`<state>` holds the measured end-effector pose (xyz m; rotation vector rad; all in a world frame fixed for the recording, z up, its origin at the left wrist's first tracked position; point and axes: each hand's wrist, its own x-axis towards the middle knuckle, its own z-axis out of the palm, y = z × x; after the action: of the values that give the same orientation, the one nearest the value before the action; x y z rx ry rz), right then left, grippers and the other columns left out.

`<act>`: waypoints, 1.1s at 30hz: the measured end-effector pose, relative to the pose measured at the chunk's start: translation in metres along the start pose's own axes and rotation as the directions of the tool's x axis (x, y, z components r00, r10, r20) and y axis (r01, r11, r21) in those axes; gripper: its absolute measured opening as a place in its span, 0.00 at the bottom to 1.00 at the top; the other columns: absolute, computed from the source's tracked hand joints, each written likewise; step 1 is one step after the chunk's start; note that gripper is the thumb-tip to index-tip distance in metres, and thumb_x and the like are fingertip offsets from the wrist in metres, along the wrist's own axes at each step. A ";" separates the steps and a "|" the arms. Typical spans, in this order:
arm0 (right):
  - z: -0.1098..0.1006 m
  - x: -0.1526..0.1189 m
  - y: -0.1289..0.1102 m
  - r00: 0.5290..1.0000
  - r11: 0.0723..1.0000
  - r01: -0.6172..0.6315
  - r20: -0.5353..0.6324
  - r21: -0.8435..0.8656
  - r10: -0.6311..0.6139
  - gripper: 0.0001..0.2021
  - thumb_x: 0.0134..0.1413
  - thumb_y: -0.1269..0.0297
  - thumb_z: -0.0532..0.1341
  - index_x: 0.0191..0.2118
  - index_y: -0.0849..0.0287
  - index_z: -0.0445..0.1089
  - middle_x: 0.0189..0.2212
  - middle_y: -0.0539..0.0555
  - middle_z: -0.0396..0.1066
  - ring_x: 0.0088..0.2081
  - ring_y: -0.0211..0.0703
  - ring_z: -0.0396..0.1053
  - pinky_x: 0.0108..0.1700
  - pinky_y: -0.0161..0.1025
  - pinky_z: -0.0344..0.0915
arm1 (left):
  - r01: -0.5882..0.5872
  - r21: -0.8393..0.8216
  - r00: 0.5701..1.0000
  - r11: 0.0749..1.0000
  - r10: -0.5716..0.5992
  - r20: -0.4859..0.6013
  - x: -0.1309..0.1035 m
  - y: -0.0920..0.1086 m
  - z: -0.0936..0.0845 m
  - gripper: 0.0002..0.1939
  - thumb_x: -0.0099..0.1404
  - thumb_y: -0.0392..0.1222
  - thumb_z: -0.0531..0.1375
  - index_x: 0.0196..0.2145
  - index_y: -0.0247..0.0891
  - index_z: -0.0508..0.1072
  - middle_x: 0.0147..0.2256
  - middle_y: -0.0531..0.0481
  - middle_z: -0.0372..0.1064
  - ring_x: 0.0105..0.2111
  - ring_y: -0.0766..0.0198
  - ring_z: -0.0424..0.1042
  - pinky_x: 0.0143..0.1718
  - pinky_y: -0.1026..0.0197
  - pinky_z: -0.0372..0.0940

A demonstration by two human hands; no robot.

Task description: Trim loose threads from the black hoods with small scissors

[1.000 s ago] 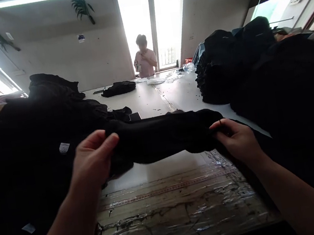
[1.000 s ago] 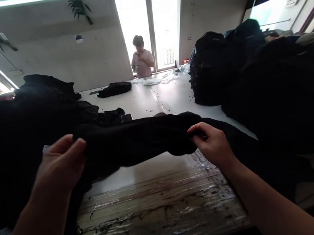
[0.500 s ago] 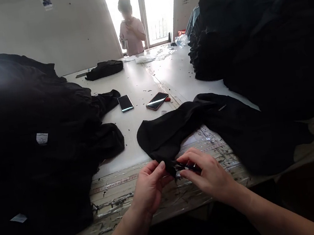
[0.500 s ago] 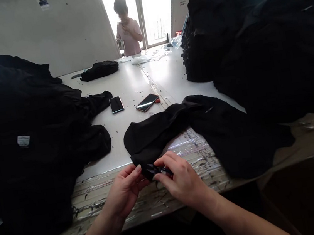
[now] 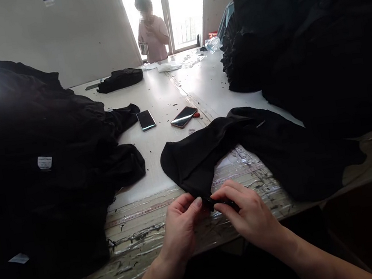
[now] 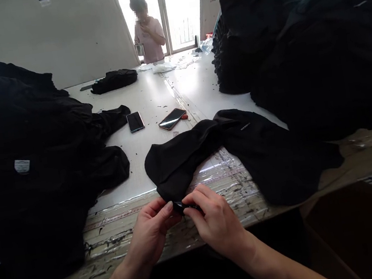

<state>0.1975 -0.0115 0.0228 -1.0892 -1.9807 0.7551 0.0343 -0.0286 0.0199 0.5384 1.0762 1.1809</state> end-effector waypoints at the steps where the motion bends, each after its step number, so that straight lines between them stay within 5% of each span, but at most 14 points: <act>1: 0.000 -0.001 0.000 1.000 1.000 -0.015 -0.006 0.009 0.015 0.05 0.56 0.74 0.57 0.36 0.59 0.69 0.31 0.53 0.66 0.34 0.41 0.67 0.36 0.38 0.65 | -0.002 0.003 1.000 1.000 0.002 0.003 0.000 -0.002 0.000 0.12 0.52 0.42 0.69 0.32 0.32 0.76 0.29 0.48 0.72 0.28 0.66 0.70 0.32 0.63 0.68; 6: 0.000 -0.003 0.001 0.997 0.997 -0.075 -0.019 0.021 0.076 0.09 0.51 0.72 0.61 0.40 0.60 0.68 0.35 0.54 0.66 0.33 0.40 0.66 0.33 0.38 0.65 | -0.030 0.044 0.993 0.999 0.025 0.116 -0.005 -0.011 0.000 0.09 0.57 0.42 0.66 0.32 0.32 0.76 0.29 0.49 0.71 0.30 0.66 0.70 0.35 0.64 0.66; 13: 0.007 -0.012 0.010 0.999 0.999 0.031 0.009 0.036 -0.032 0.06 0.50 0.76 0.59 0.34 0.59 0.67 0.31 0.52 0.65 0.31 0.40 0.66 0.31 0.37 0.64 | 0.197 -0.126 0.978 0.972 -0.187 0.089 0.000 -0.014 -0.001 0.19 0.62 0.54 0.60 0.35 0.31 0.72 0.31 0.44 0.73 0.28 0.62 0.72 0.30 0.61 0.68; 17: 0.000 -0.023 0.015 0.995 0.999 0.007 0.101 0.042 -0.011 0.08 0.51 0.75 0.60 0.37 0.57 0.68 0.33 0.53 0.66 0.32 0.40 0.67 0.32 0.36 0.66 | 0.168 -0.184 0.985 0.968 -0.170 0.002 0.005 -0.009 -0.009 0.14 0.56 0.47 0.66 0.29 0.32 0.71 0.25 0.49 0.70 0.23 0.68 0.68 0.27 0.64 0.67; 21: -0.019 -0.018 0.015 0.988 0.995 -0.098 0.122 0.000 0.098 0.16 0.50 0.69 0.63 0.46 0.56 0.66 0.41 0.55 0.68 0.36 0.42 0.68 0.35 0.38 0.69 | 0.161 -0.180 0.987 0.970 -0.153 0.057 -0.001 -0.006 -0.010 0.13 0.57 0.44 0.66 0.28 0.31 0.71 0.23 0.51 0.68 0.22 0.71 0.65 0.27 0.65 0.67; 24: -0.027 -0.009 0.008 0.993 0.997 -0.074 0.092 -0.002 0.074 0.10 0.54 0.71 0.59 0.43 0.57 0.68 0.39 0.55 0.68 0.37 0.42 0.68 0.37 0.39 0.68 | 0.201 -0.191 0.976 0.961 -0.179 0.125 -0.007 -0.007 -0.005 0.12 0.59 0.45 0.64 0.30 0.30 0.71 0.25 0.50 0.68 0.23 0.70 0.65 0.28 0.65 0.67; 33: -0.012 -0.001 -0.004 0.995 1.000 0.025 0.099 0.010 -0.026 0.09 0.54 0.75 0.58 0.41 0.58 0.70 0.35 0.53 0.68 0.35 0.40 0.68 0.36 0.37 0.67 | 0.235 -0.175 0.964 0.956 -0.207 0.167 -0.011 -0.011 0.003 0.11 0.60 0.44 0.63 0.30 0.32 0.70 0.25 0.51 0.67 0.23 0.69 0.67 0.28 0.64 0.66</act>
<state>0.2061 -0.0123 0.0319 -1.0370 -2.0689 0.8171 0.0426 -0.0425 0.0164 0.3371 0.8601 1.0185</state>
